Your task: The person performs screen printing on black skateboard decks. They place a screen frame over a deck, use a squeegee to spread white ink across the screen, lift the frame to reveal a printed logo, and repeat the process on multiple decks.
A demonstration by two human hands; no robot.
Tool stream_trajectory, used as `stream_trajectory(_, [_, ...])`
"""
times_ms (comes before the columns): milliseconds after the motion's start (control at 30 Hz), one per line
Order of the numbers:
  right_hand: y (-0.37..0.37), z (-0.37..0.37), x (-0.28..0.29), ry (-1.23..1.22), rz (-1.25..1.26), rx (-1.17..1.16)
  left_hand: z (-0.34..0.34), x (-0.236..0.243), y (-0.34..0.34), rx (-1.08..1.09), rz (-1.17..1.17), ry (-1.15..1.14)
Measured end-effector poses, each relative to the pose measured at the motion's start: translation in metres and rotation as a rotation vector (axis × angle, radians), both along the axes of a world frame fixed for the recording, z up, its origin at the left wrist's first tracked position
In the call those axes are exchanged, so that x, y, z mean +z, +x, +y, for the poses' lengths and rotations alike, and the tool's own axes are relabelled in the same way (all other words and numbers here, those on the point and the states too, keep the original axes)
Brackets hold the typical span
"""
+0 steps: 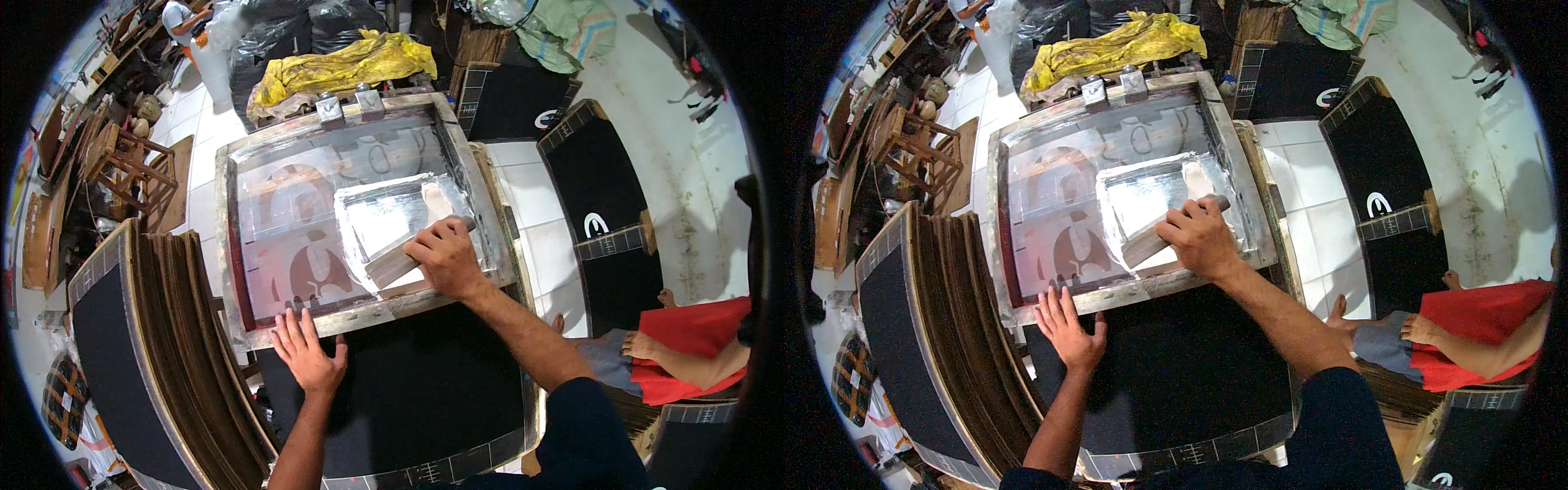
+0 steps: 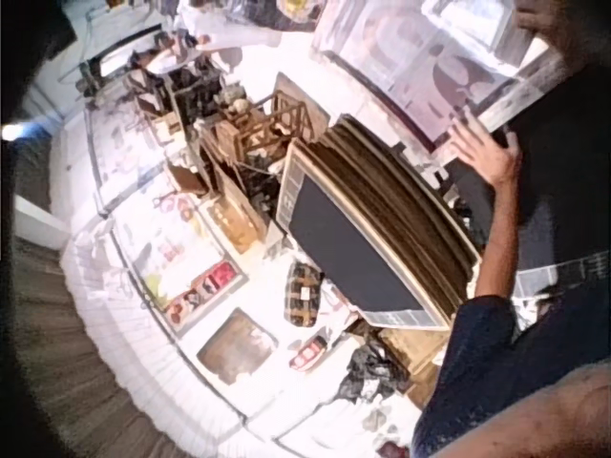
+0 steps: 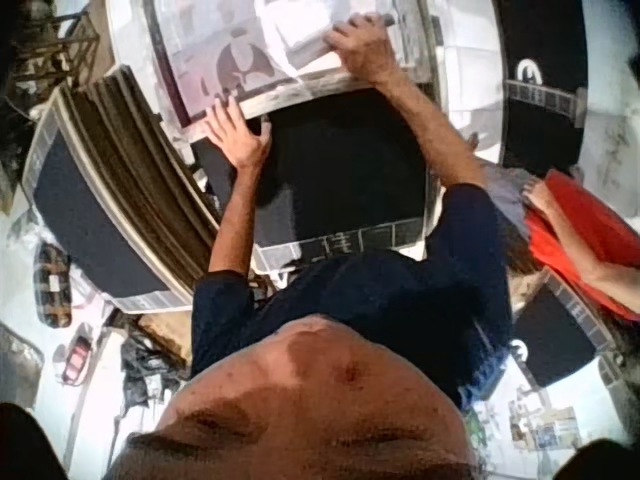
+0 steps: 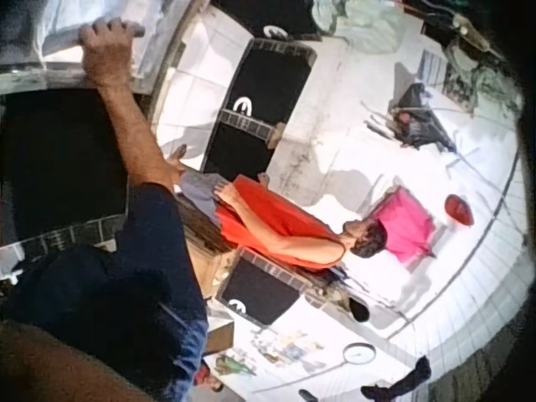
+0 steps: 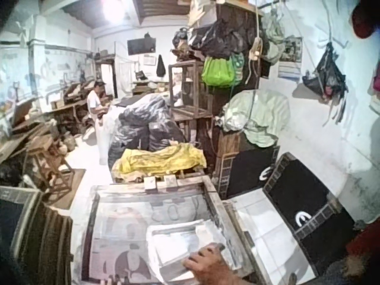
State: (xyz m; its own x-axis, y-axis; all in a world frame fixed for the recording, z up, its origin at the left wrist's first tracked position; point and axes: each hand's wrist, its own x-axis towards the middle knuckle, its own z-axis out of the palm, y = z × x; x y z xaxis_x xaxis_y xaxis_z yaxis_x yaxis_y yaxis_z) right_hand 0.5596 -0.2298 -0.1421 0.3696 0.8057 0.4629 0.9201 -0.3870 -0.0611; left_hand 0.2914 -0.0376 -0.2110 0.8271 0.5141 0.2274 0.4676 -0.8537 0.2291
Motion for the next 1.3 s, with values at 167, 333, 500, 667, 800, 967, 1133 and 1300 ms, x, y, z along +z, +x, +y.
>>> stream_trajectory(167, [0.040,0.030,0.009,0.004,0.023,-0.008,0.001,0.000,0.001,-0.017,-0.005,0.008])
stream_trajectory(333, [0.103,0.060,0.010,-0.041,0.080,-0.124,0.000,0.001,0.000,-0.006,0.002,-0.030])
stream_trajectory(500, [0.049,0.042,0.009,-0.124,0.142,-0.454,0.000,0.003,0.001,-0.014,-0.012,-0.019])
stream_trajectory(667, [-0.031,0.017,0.023,-0.170,0.254,-0.383,0.002,0.004,0.001,-0.007,-0.011,-0.030])
stream_trajectory(800, [0.015,0.030,0.023,-0.204,0.260,-0.274,0.002,0.002,0.000,-0.006,-0.013,-0.016])
stream_trajectory(967, [0.091,0.095,0.016,-0.038,0.006,-0.265,0.003,0.001,0.000,0.000,0.010,-0.008])
stream_trajectory(1133, [0.093,0.095,0.018,-0.174,0.126,-0.249,0.002,0.001,0.001,0.000,0.021,0.010])
stream_trajectory(1300, [0.041,0.050,0.022,-0.204,0.154,-0.212,0.000,0.005,0.003,-0.006,-0.009,-0.008])
